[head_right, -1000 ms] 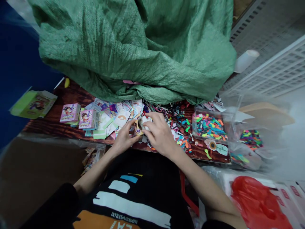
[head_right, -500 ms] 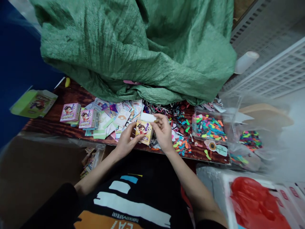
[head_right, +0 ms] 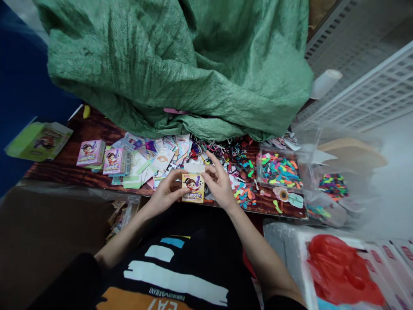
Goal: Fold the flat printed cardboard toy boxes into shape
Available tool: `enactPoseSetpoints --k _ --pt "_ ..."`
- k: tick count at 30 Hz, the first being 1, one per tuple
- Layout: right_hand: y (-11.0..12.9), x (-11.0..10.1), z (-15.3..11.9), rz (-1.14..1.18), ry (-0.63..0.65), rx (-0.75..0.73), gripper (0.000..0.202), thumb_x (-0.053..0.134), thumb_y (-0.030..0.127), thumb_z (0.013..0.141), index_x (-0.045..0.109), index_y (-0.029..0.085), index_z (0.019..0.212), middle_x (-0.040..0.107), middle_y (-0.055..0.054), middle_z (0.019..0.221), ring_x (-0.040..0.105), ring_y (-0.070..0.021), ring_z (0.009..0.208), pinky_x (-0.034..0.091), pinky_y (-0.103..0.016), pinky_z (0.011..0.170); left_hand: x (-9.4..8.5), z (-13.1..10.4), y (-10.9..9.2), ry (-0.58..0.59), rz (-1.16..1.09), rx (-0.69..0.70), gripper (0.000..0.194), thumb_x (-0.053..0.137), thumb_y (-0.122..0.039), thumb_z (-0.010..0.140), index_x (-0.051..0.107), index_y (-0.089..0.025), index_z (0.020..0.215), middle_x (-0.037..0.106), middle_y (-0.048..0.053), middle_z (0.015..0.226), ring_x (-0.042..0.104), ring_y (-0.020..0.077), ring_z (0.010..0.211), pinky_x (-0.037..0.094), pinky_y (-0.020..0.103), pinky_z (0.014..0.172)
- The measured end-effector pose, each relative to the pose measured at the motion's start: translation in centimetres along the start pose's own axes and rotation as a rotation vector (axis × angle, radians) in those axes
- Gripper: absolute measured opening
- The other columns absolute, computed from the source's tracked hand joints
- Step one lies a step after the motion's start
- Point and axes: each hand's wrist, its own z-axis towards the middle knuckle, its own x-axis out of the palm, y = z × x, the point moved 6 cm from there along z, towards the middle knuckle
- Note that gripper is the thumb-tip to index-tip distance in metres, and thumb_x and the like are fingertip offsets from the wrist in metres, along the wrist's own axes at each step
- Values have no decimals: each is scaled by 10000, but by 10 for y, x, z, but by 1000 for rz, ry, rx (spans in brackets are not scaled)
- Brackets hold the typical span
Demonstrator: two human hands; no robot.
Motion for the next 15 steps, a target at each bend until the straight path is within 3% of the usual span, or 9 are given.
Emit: enactPoseSetpoints --k 3,5,10,15 --pt "11 4 2 -54 118 -97 212 578 375 926 735 243 982 743 -64 1068 674 -216 1054 506 -393 962 -5 0 -2 -53 -15 21 538 723 -310 812 430 -259 1260 607 20 1046 598 87 629 472 204 531" --pt "11 8 1 -53 162 -126 191 620 381 907 742 234 918 745 -73 1065 671 -232 1074 498 -410 976 -7 -2 -3 -62 -15 35 581 733 -295 807 396 -264 1278 606 15 1041 570 75 611 470 209 550" --pt "-9 10 0 30 91 29 233 731 431 800 695 212 870 724 -40 861 682 -199 836 542 -333 760 -5 -5 -8 17 159 82 547 687 -259 848 417 -269 1323 640 34 1052 566 110 651 458 240 570" --pt "-12 -1 4 72 -14 100 239 752 424 760 665 203 785 665 -2 704 596 -144 633 479 -262 592 1 -3 -11 93 254 143 600 661 -271 883 375 -287 1410 651 50 1099 578 133 698 471 265 616"
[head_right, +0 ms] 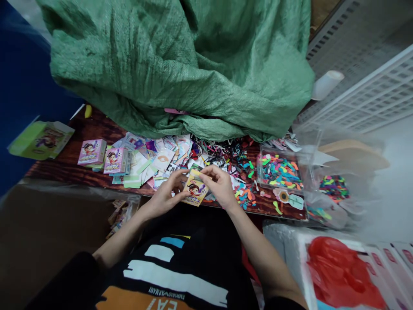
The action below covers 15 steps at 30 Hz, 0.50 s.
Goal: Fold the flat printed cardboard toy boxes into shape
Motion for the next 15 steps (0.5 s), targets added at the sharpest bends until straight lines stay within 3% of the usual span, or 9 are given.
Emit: enactPoseSetpoints --k 5,11,15 --pt "7 0 -2 -18 44 -47 233 759 426 767 697 211 699 715 -29 745 641 -179 716 516 -303 680 2 0 -2 -29 -79 19 575 624 -289 916 346 -259 1418 619 57 1080 577 131 732 472 259 642" --pt "1 9 -29 -69 -74 -169 174 645 355 900 757 256 991 744 -62 1098 665 -232 1079 506 -397 975 1 -5 5 -73 -161 -21 626 594 -311 930 281 -278 1471 614 58 1104 587 137 745 508 271 658" --pt "-4 11 -37 -148 54 -201 152 658 347 896 759 261 970 745 -65 1033 682 -233 1008 542 -394 914 8 -13 8 10 -80 1 472 563 -299 939 444 -246 1392 617 94 1206 624 207 973 533 336 817"
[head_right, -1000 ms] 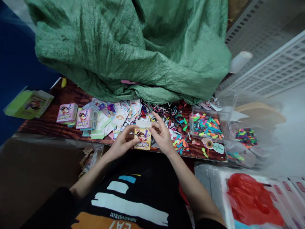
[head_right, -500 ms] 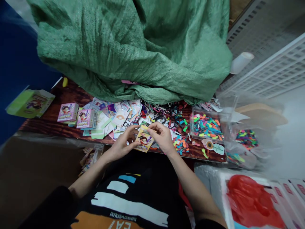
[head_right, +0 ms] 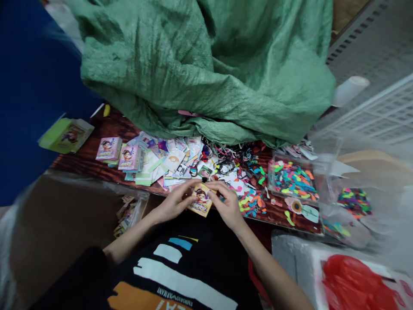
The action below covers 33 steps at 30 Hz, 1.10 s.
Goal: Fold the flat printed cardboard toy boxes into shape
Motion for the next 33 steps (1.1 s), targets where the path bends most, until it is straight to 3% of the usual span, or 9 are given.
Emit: enactPoseSetpoints --k 7,9,13,17,19,22,27,30,33 --pt "-27 1 -2 42 86 191 428 644 425 895 635 304 1306 706 -71 1195 691 -208 891 584 -367 787 -25 -2 -6 -32 -66 -92 441 617 -389 895 543 -291 1319 643 72 1158 643 233 945 539 358 805" --pt "-31 0 -2 93 42 248 454 601 427 916 584 305 1354 695 -75 1221 685 -179 799 585 -344 720 -61 -5 -7 -161 -65 -118 492 567 -410 920 461 -328 1393 621 70 1151 644 229 927 541 355 766" --pt "-29 14 -2 -21 196 293 281 595 404 889 721 234 1075 748 -66 994 689 -199 810 569 -339 748 -173 -36 -5 -767 59 -145 561 625 -445 840 499 -275 1360 641 44 948 634 201 769 533 324 645" --pt "-19 24 2 -96 320 267 235 564 355 878 735 221 969 749 -47 909 692 -204 804 547 -336 742 -239 -57 -5 -972 503 -203 510 619 -454 810 595 -197 1251 678 109 1105 672 302 983 559 490 873" --pt "-7 19 15 -141 289 192 226 560 337 879 735 225 970 751 -46 933 694 -211 838 538 -346 769 -240 -56 -11 -983 784 -197 457 657 -414 801 616 -219 1212 609 133 1313 551 426 1244 434 627 1048" --pt "14 1 56 -217 201 35 224 553 323 888 739 222 964 753 -48 955 690 -217 877 524 -356 812 -207 -37 -24 -923 933 -24 439 626 -374 857 576 -240 1272 443 134 1514 355 442 1427 297 647 1162" --pt "42 -36 147 -416 -52 -151 240 529 284 873 740 190 940 745 -64 936 670 -226 867 516 -355 814 -134 23 -25 -544 816 138 388 551 -353 923 585 -189 1272 566 150 1396 530 298 1310 425 522 1118" --pt "54 -42 180 -686 -157 -258 270 508 263 896 738 178 1007 729 -108 1050 624 -263 1002 487 -388 902 -120 60 -29 -464 787 170 346 524 -308 939 607 -196 1255 614 119 1354 558 263 1272 455 475 1097" --pt "43 -26 189 -978 38 -214 251 522 255 911 747 192 1005 734 -119 1076 596 -280 1050 467 -393 912 -122 103 -42 -424 834 189 319 505 -235 932 638 -188 1218 652 112 1304 577 260 1233 464 463 1085"
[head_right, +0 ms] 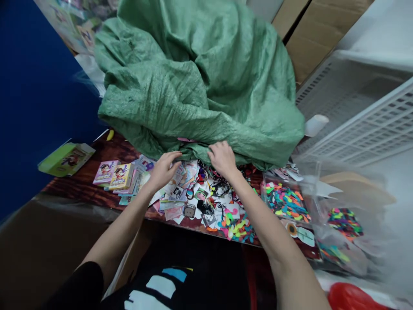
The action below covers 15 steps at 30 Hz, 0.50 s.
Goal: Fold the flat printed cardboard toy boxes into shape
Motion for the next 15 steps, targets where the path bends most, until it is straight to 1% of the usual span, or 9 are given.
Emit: enactPoseSetpoints --k 2,3,4,5,7,9,10,12,15 --pt "2 22 -3 -56 260 -24 218 549 245 904 759 206 859 760 -97 919 642 -260 928 480 -348 820 4 32 -4 43 77 16 324 504 -185 915 653 -157 1201 646 138 1308 568 281 1231 461 470 1081" --pt "2 29 -4 -55 350 -31 219 563 247 899 756 212 800 762 -82 846 660 -248 864 480 -327 775 5 47 -6 52 135 23 342 507 -154 898 650 -138 1209 623 158 1337 547 301 1250 456 481 1079" --pt "0 33 -2 -50 395 -36 219 569 255 899 756 218 791 764 -72 825 674 -241 834 479 -314 751 5 61 -9 49 197 39 376 510 -121 878 638 -123 1231 577 174 1393 509 325 1289 443 499 1083" --pt "-3 31 3 -38 388 -33 213 566 266 905 763 223 838 771 -69 857 686 -242 845 483 -310 750 4 74 -13 44 252 54 407 516 -95 857 628 -115 1248 533 185 1437 472 348 1322 429 520 1086" --pt "-17 13 22 9 278 8 270 527 289 929 739 219 1081 769 -78 1021 692 -256 946 499 -323 808 1 92 -20 33 301 90 447 533 -93 845 603 -122 1286 485 185 1480 431 365 1357 407 538 1098" --pt "-38 -18 44 71 83 81 449 516 314 929 589 192 1355 725 -104 1186 665 -283 1064 507 -369 900 -8 103 -25 2 273 108 489 560 -141 862 552 -135 1351 497 180 1464 440 355 1356 396 526 1113" --pt "-49 -36 54 74 -22 111 553 527 325 920 489 172 1449 687 -123 1262 637 -302 1123 497 -404 951 -16 107 -26 -33 245 107 535 578 -170 867 507 -137 1397 497 181 1461 438 354 1363 386 520 1124" --pt "-70 -71 65 20 -201 157 736 565 342 893 310 139 1552 586 -167 1395 558 -349 1232 446 -480 1040 -38 114 -28 -135 195 106 675 628 -220 859 390 -137 1485 440 190 1503 378 373 1415 340 528 1156" --pt "-91 -112 66 -113 -358 200 890 614 408 874 163 142 1594 423 -220 1516 411 -426 1343 359 -595 1088 -75 126 -29 -270 140 157 904 729 -323 813 238 -167 1555 220 178 1629 170 412 1509 223 577 1203"
